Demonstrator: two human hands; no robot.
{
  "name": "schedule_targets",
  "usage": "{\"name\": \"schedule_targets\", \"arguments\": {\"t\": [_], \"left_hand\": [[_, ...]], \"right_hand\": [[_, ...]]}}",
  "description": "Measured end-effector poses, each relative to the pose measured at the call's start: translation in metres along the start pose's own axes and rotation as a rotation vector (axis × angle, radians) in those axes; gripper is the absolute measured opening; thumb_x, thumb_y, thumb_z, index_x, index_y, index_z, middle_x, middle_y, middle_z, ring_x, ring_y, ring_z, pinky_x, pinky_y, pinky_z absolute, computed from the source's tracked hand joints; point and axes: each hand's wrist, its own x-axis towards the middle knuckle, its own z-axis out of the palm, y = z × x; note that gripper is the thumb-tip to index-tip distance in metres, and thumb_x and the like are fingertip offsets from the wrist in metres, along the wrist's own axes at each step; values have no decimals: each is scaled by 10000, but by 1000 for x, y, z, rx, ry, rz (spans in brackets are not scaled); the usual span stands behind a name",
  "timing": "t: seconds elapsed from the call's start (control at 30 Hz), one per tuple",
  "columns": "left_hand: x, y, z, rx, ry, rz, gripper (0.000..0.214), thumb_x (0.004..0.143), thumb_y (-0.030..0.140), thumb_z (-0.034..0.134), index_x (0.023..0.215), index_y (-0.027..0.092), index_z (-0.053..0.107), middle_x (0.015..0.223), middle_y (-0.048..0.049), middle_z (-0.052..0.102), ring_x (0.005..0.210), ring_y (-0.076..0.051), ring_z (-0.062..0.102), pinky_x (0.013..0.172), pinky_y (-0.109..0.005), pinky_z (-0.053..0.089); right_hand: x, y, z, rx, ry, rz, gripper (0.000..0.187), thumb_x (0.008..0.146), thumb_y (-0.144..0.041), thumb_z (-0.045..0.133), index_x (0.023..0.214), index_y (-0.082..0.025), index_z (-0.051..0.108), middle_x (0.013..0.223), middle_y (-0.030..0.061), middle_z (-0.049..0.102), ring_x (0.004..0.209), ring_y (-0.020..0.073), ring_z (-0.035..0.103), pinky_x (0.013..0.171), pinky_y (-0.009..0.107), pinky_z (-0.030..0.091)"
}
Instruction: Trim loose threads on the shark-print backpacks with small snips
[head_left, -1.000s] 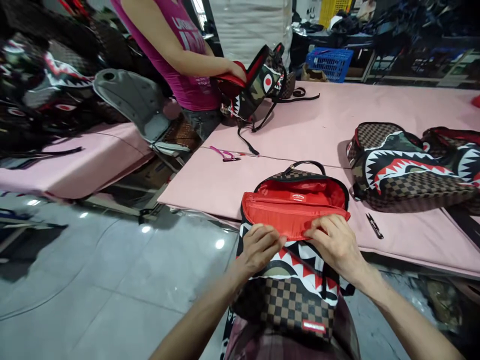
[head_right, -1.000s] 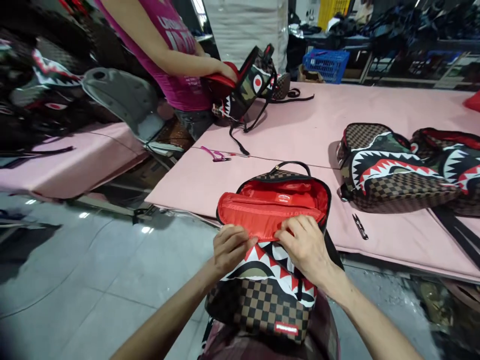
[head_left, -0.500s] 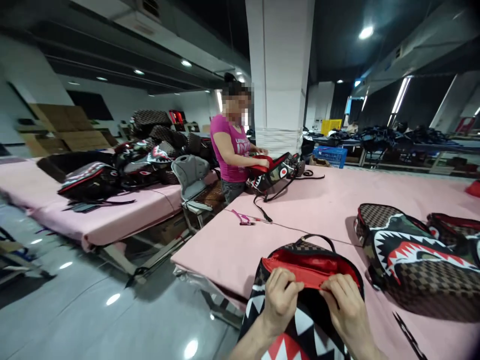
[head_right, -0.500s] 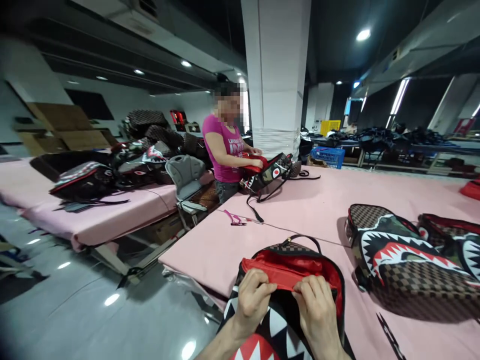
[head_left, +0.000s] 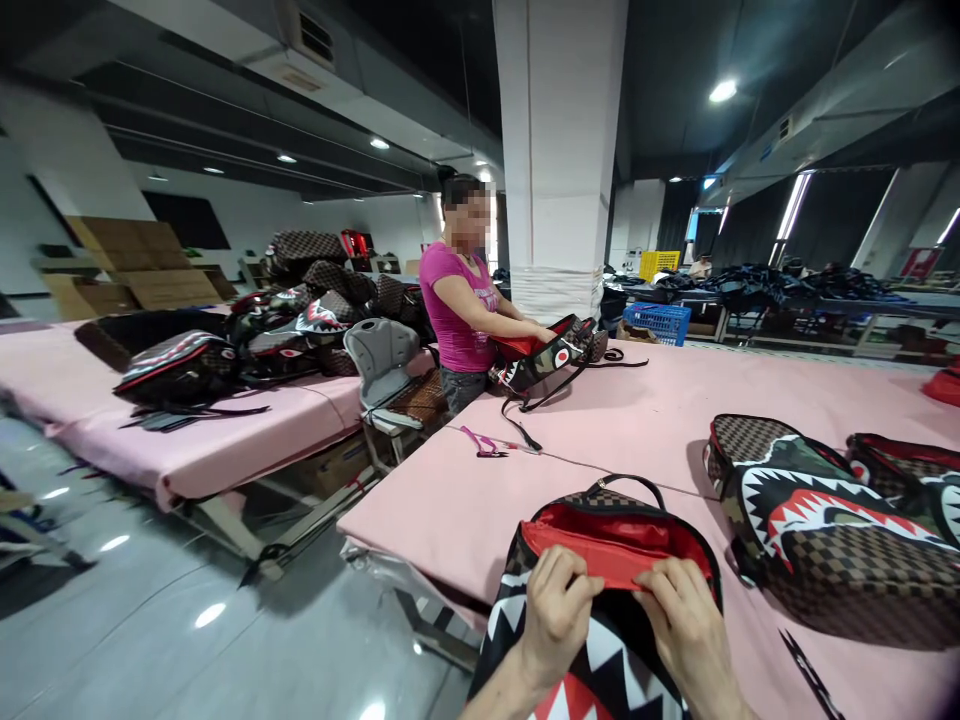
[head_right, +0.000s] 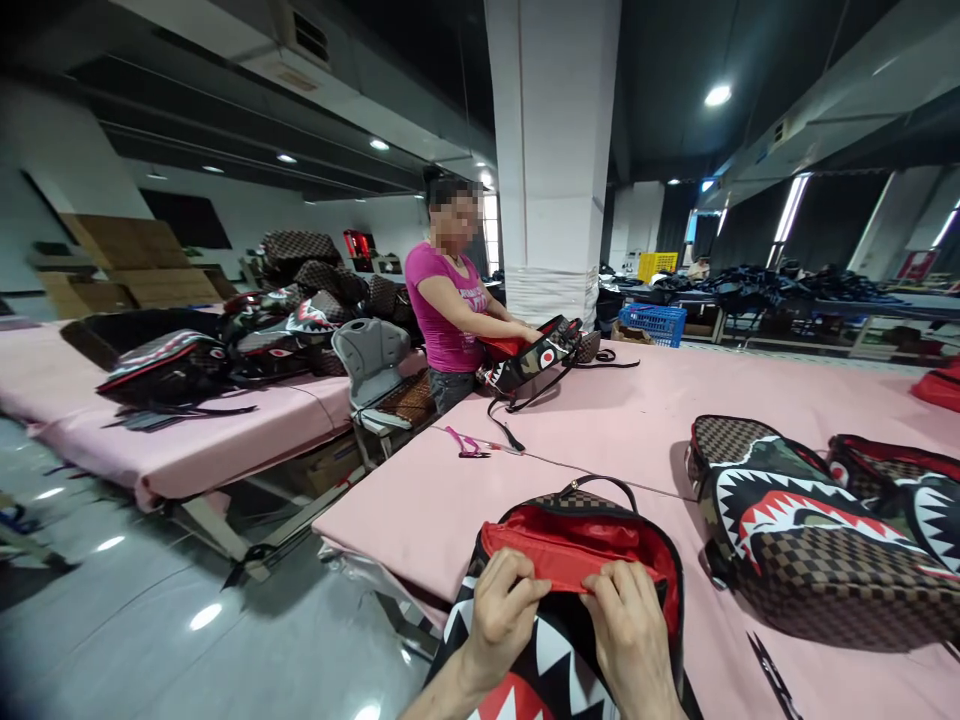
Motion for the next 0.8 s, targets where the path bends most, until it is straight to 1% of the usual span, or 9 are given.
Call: {"name": "schedule_targets", "arguments": {"t": [0.1,0.23,0.47,0.8], "left_hand": [[-2,0,0,-3,0,2,219,761,-17,466,718,165,579,643,-8,484,637,-119,447,576,-251,350],[-4,2,-1,5,-16,-6,209,773,3,467,692,163,574,630,-6,488,616,-116,450,562,-246,350],[-4,4,-3,-6,-20,9,209,765,-14,472,708,158,576,652,-11,493,637,-117,452,569,-249,353],[-8,6,-5,-1,-56,5,197,761,-9,487,698,156,573,647,-8,486,636,-119,457,574,-245,348]], "right_hand": [[-2,-1,0,25,-2,-6,115,861,-171,494,948,-198,564,799,45,562,731,173,527,661,310,452],[-5,-7,-1,41,-12,54,110,862,-125,477,879,-197,558,797,45,541,739,173,512,671,316,441],[-10,-11,-3,58,-45,81,116,863,-118,485,896,-196,564,806,43,531,747,170,499,665,312,430],[-10,-15,-7,65,-57,102,120,862,-112,488,892,-186,576,792,42,527,762,171,499,671,306,419]]}}
